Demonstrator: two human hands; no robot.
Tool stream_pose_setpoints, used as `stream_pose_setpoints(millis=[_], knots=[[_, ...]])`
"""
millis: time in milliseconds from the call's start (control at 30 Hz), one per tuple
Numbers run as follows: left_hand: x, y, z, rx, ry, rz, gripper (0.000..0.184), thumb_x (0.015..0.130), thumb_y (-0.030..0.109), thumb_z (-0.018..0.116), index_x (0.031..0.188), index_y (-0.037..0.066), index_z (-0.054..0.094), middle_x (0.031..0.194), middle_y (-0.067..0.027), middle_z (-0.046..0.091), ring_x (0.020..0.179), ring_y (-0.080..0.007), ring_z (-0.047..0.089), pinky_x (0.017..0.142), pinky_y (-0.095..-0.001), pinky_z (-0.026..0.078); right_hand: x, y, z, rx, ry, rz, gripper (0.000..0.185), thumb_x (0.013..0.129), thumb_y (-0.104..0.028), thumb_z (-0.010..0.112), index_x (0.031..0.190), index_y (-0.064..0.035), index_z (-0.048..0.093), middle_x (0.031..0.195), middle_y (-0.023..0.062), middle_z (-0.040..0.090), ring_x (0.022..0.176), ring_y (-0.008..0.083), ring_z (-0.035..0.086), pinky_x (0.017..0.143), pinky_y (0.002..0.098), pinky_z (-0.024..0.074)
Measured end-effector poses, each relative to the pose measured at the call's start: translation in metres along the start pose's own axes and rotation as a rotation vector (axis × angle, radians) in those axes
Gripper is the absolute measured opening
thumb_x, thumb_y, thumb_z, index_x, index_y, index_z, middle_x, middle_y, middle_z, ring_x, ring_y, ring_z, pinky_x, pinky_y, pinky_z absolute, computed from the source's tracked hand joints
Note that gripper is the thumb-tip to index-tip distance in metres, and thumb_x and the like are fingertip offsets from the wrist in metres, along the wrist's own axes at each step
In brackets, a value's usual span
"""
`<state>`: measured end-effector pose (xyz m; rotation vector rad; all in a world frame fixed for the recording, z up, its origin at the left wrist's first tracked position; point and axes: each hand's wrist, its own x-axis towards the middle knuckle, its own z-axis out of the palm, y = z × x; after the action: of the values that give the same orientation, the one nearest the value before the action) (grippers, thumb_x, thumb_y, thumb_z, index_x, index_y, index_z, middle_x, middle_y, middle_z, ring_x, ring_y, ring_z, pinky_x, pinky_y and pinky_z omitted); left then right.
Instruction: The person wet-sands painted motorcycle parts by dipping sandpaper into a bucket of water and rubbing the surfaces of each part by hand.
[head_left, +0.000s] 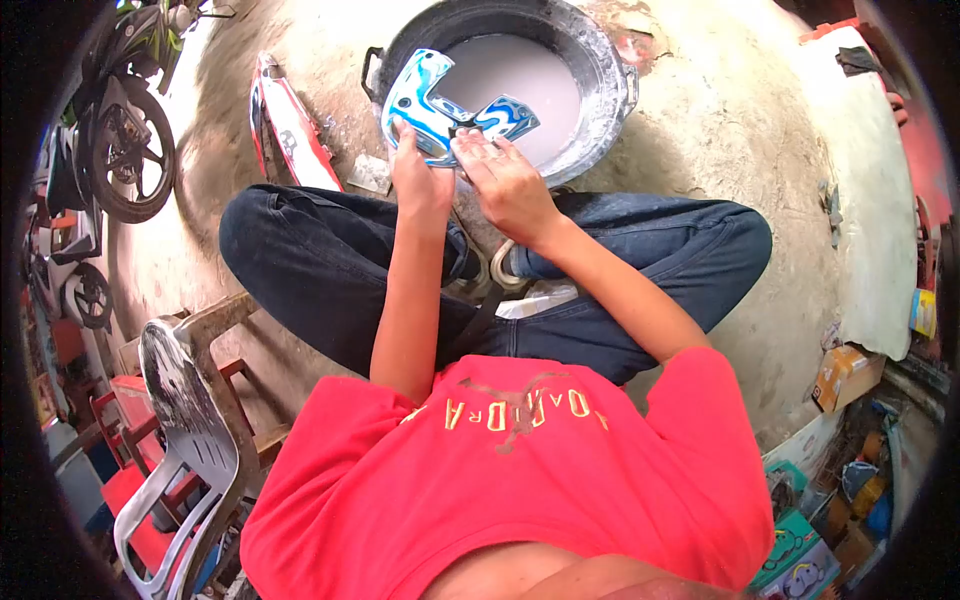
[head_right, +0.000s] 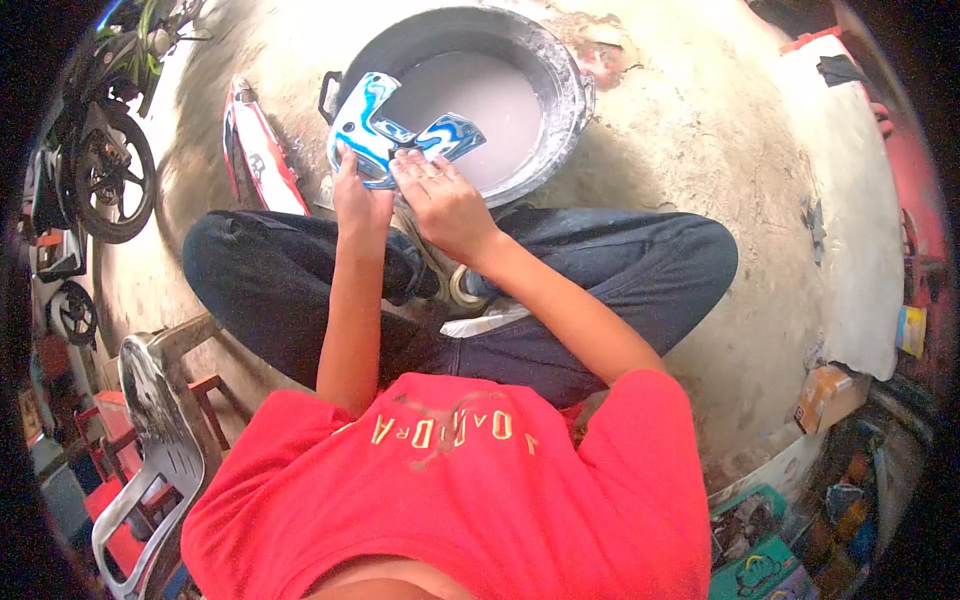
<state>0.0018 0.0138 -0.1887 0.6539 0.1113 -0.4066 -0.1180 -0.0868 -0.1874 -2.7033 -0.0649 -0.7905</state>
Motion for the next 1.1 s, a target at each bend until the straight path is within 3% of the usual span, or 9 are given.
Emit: stream_pose_setpoints(millis=[67,167,367,567,700,800,900,1000,1100], knots=[[-0.001,0.003,0.000,-0.026,-0.005,-0.013,0.034,0.110,0.019,0.042,0.142,0.008,0.047,0.140,-0.0129,0.057,0.129,-0.0280,0.057,0.111,-0.0502,0.045,0.011,0.012,-0.006,-0.032,-0.001,-0.027,0.041,0.100,-0.015,0.047,0.137,0.0000,0.057,0.141,0.0222,0.058,0.128,0.0318,0.061,0.109,0.0492,0.0435],[-0.007,0.002,0.008,0.004,0.000,0.028,0.035,0.110,0.020,0.044,0.142,0.008,0.047,0.139,-0.0128,0.058,0.127,-0.0280,0.058,0.111,-0.0498,0.045,0.009,0.057,0.011,-0.012,0.032,0.318,0.043,0.095,-0.011,0.050,0.136,0.0022,0.057,0.138,0.0223,0.060,0.126,0.0320,0.062,0.106,0.0487,0.0462],[-0.004,0.003,0.003,-0.017,-0.038,-0.025,0.035,0.110,0.023,0.044,0.140,0.006,0.048,0.140,-0.0125,0.057,0.131,-0.0274,0.055,0.112,-0.0504,0.042,0.006,-0.010,-0.008,0.097,0.032,-0.140,0.046,0.091,-0.008,0.051,0.136,0.0039,0.056,0.136,0.0233,0.061,0.119,0.0352,0.063,0.105,0.0484,0.0472],[-0.013,0.002,0.012,-0.031,-0.053,-0.068,0.039,0.110,0.025,0.043,0.144,0.007,0.045,0.143,-0.0115,0.054,0.132,-0.0274,0.053,0.114,-0.0500,0.040,0.012,0.047,-0.001,-0.046,0.034,0.205,0.045,0.092,-0.006,0.050,0.136,0.0039,0.056,0.138,0.0220,0.060,0.122,0.0370,0.062,0.106,0.0495,0.0455],[-0.015,0.003,0.012,0.039,0.036,-0.179,0.038,0.110,0.027,0.042,0.143,0.008,0.046,0.141,-0.0106,0.056,0.130,-0.0271,0.055,0.112,-0.0502,0.042,0.006,-0.010,-0.013,0.130,0.008,-0.163,0.048,0.091,-0.002,0.052,0.139,0.0029,0.054,0.135,0.0232,0.061,0.114,0.0396,0.063,0.102,0.0469,0.0482],[-0.019,0.003,0.017,-0.034,-0.044,-0.123,0.038,0.110,0.027,0.042,0.143,0.008,0.046,0.139,-0.0119,0.058,0.126,-0.0275,0.058,0.110,-0.0510,0.043,0.020,0.039,-0.012,0.037,0.059,0.134,0.038,0.093,-0.009,0.053,0.129,-0.0007,0.062,0.128,0.0224,0.066,0.107,0.0380,0.067,0.096,0.0458,0.0520],[-0.012,-0.004,0.010,-0.069,-0.097,-0.124,0.038,0.109,0.024,0.043,0.143,0.007,0.047,0.137,-0.0139,0.060,0.123,-0.0284,0.060,0.109,-0.0517,0.044,0.014,0.050,-0.006,0.081,0.043,0.320,0.037,0.098,-0.008,0.051,0.133,0.0020,0.059,0.132,0.0243,0.063,0.120,0.0416,0.060,0.101,0.0483,0.0487],[-0.010,-0.001,0.005,-0.029,-0.100,-0.123,0.037,0.109,0.023,0.044,0.142,0.006,0.047,0.137,-0.0146,0.059,0.124,-0.0292,0.060,0.110,-0.0522,0.043,-0.002,-0.002,-0.011,0.157,0.067,-0.033,0.038,0.096,-0.007,0.054,0.133,0.0016,0.059,0.131,0.0245,0.063,0.119,0.0384,0.063,0.104,0.0484,0.0471],[-0.015,0.006,0.014,-0.079,-0.111,-0.117,0.036,0.109,0.021,0.044,0.141,0.006,0.048,0.137,-0.0139,0.059,0.125,-0.0299,0.059,0.111,-0.0528,0.043,0.012,0.024,-0.022,0.126,0.040,-0.036,0.038,0.096,-0.007,0.054,0.133,0.0019,0.058,0.131,0.0237,0.064,0.115,0.0390,0.065,0.100,0.0483,0.0496]])
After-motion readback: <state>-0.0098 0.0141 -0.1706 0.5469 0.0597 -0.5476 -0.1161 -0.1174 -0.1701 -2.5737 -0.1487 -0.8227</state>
